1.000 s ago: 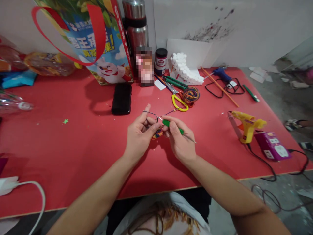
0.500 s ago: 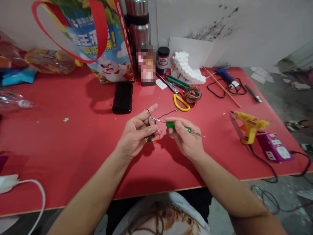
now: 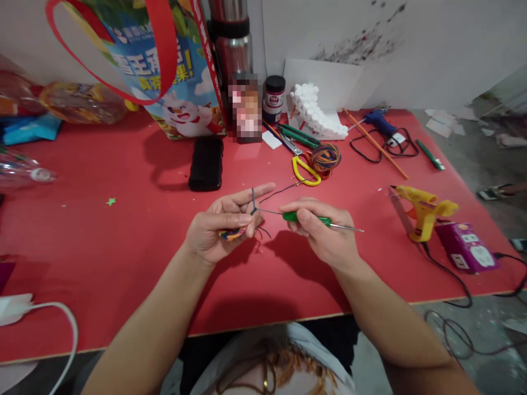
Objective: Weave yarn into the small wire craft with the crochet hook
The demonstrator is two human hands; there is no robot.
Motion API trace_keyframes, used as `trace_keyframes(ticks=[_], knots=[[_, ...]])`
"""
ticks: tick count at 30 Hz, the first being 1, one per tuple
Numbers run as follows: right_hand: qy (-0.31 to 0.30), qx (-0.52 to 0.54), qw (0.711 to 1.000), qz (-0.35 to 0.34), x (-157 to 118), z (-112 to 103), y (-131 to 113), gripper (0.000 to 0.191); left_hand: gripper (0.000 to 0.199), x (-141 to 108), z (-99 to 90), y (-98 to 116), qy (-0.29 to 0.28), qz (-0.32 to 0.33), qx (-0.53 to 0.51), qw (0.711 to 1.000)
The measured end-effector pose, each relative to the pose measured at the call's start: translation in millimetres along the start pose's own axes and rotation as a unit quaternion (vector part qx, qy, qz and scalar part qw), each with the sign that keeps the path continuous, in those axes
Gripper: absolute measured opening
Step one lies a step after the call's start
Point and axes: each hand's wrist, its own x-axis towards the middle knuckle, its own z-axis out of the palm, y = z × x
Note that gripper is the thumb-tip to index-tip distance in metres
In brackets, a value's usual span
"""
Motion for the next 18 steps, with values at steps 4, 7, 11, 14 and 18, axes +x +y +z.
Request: trace_keyframes(ticks=[4,7,11,14,18], knots=[[-0.038,0.023,0.999,0.026,4,-10,-7,0.017,0.062,0,1.1,3,-0.043,-0.066,-0.038,0.996],[-0.065,0.062,0.994,0.062,6,-16,-11,0.018,0.061,0,0.3,3,-0.079,-0.112,-0.048,0.989],[-0.086,0.114,0.983,0.119,7,-22,-13,0.021,0.057,2,-1.7,2,-0.114,-0.153,-0.043,0.981],[-0.092,0.150,0.975,0.138,8,-23,-12,0.022,0.054,2,-2.6,0,-0.119,-0.157,-0.027,0.980],[-0.099,0.195,0.964,0.150,11,-18,-8,0.023,0.054,0,-2.3,-5,-0.106,-0.110,0.038,0.987]])
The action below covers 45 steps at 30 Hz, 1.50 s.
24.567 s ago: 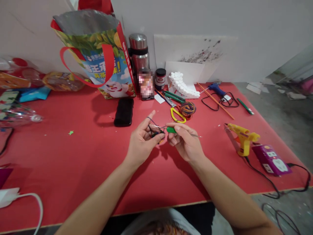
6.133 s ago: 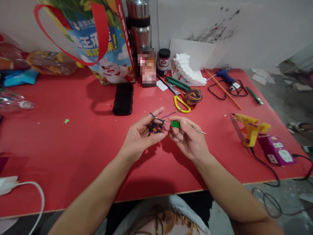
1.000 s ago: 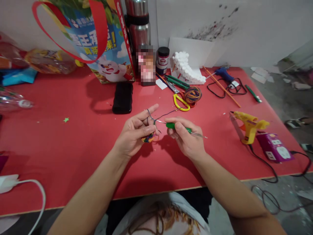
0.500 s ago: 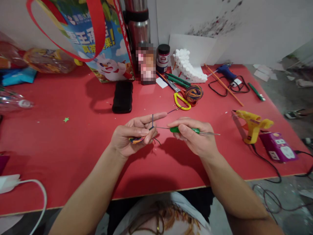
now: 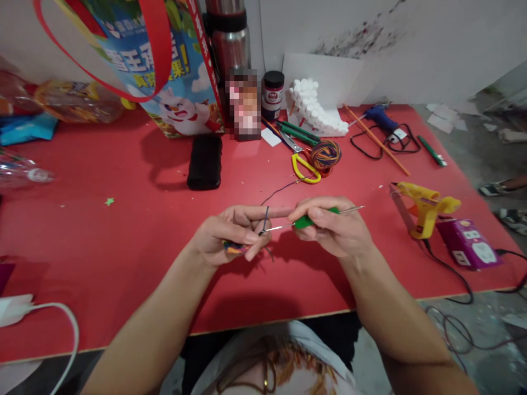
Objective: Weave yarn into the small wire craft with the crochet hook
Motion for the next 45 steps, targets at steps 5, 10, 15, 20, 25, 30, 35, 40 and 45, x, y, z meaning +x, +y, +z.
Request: trace_keyframes(ticks=[5,10,15,20,25,30,35,40,45], knots=[[0.029,0.016,0.999,-0.041,4,14,17,0.022,0.064,5,5.3,-13,0.155,0.104,0.090,0.978],[0.109,-0.013,0.989,-0.097,5,23,38,0.023,0.060,13,13.3,-19,0.234,0.184,0.150,0.943],[0.138,-0.065,0.984,-0.097,7,19,49,0.024,0.059,14,20.5,-19,0.244,0.175,0.182,0.936],[0.119,-0.118,0.970,-0.174,7,19,46,0.013,0.068,14,22.8,-23,0.216,0.148,0.176,0.949],[0.127,-0.067,0.983,-0.112,6,18,48,0.011,0.068,14,20.3,-22,0.186,0.154,0.161,0.957],[0.149,-0.075,0.981,-0.099,8,17,48,0.016,0.070,14,17.4,-19,0.198,0.126,0.160,0.959],[0.140,-0.206,0.955,-0.163,6,16,30,0.010,0.072,12,16.6,-18,0.188,0.113,0.172,0.960],[0.110,-0.108,0.984,-0.092,9,13,29,0.016,0.069,11,15.2,-16,0.180,0.118,0.188,0.958],[0.142,0.011,0.988,-0.060,18,12,35,0.021,0.070,13,8.7,-19,0.198,0.143,0.196,0.950]])
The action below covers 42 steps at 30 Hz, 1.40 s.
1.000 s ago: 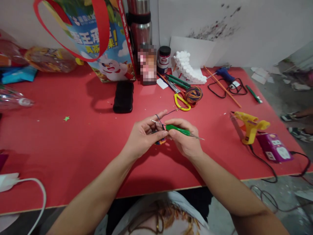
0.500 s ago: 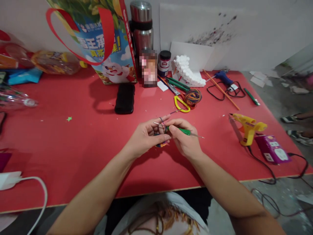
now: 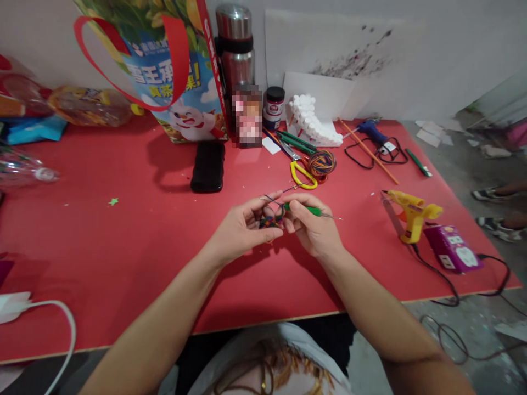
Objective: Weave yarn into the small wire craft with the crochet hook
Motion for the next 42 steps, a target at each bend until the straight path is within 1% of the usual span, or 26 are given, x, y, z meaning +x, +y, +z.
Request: trace_keyframes(ticks=[3,6,10,14,18,22,26,30,32,34,36,37,40,42], knots=[[0.037,0.028,0.999,0.004,2,2,-1,0.021,0.066,3,-0.8,-5,0.017,0.004,-0.030,0.999],[0.057,0.021,0.998,0.005,2,3,-3,0.024,0.059,5,-0.3,-9,0.045,0.009,-0.056,0.997],[0.049,0.020,0.999,0.006,1,5,-4,0.026,0.052,8,-0.6,-12,0.059,0.005,-0.079,0.995],[0.044,0.016,0.999,0.007,2,7,-3,0.025,0.045,9,-1.0,-14,0.050,0.013,-0.078,0.996],[0.033,-0.006,0.999,0.001,0,5,0,0.021,0.039,7,0.6,-12,0.044,0.014,-0.056,0.997],[0.012,-0.049,0.999,-0.020,-2,1,3,0.017,0.045,6,1.9,-10,0.043,-0.012,-0.039,0.998],[-0.003,-0.089,0.995,-0.033,-4,0,6,0.020,0.045,5,1.0,-11,0.042,-0.030,-0.057,0.997],[-0.020,-0.113,0.992,-0.055,-7,2,6,0.020,0.056,5,-1.7,-12,0.042,-0.041,-0.077,0.995],[-0.023,-0.109,0.992,-0.056,-8,3,6,0.022,0.058,5,-2.5,-11,0.036,-0.042,-0.078,0.995],[-0.013,-0.095,0.994,-0.060,-9,4,7,0.022,0.055,6,-2.4,-10,0.030,-0.037,-0.080,0.996],[0.012,-0.073,0.995,-0.065,-8,4,8,0.021,0.050,8,-2.3,-9,0.036,-0.027,-0.089,0.995],[0.030,-0.058,0.996,-0.063,-7,4,8,0.021,0.046,8,-2.6,-9,0.045,-0.022,-0.096,0.994],[0.068,-0.004,0.997,-0.038,-3,6,8,0.023,0.027,10,-5.7,-8,0.074,-0.020,-0.102,0.992],[0.074,0.024,0.997,-0.023,-2,7,7,0.024,0.023,11,-8.3,-8,0.088,-0.019,-0.104,0.990]])
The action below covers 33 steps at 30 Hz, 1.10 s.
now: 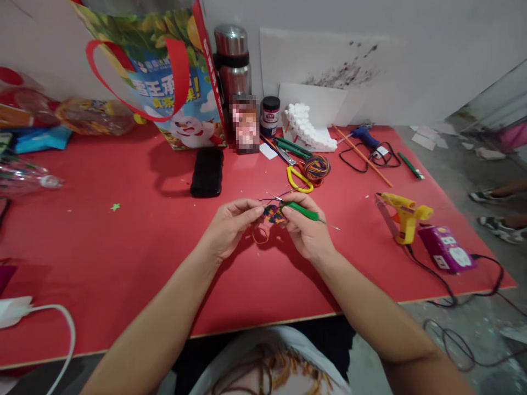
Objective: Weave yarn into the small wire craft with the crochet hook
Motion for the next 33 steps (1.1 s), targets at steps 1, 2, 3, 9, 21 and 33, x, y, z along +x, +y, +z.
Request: trace_keyframes(ticks=[1,2,3,9,21,33], knots=[[0.000,0.006,1.000,0.002,0,0,0,0.024,0.025,0,-0.8,0,0.001,-0.002,0.000,1.000],[0.000,0.006,1.000,0.000,0,1,0,0.024,0.029,0,-1.1,1,-0.005,-0.007,0.002,1.000],[0.002,0.000,1.000,-0.007,0,0,0,0.024,0.033,-1,-1.0,0,-0.014,-0.013,0.004,1.000],[-0.003,-0.091,0.992,-0.093,-6,-4,4,0.023,0.026,-3,3.2,-7,-0.013,0.020,0.009,1.000],[0.026,-0.011,0.999,-0.032,-2,3,1,0.025,0.033,-1,2.0,-7,-0.021,-0.009,0.003,1.000],[-0.033,0.076,0.995,0.049,0,1,-2,0.025,0.039,-1,2.5,-9,-0.050,-0.091,-0.073,0.992]])
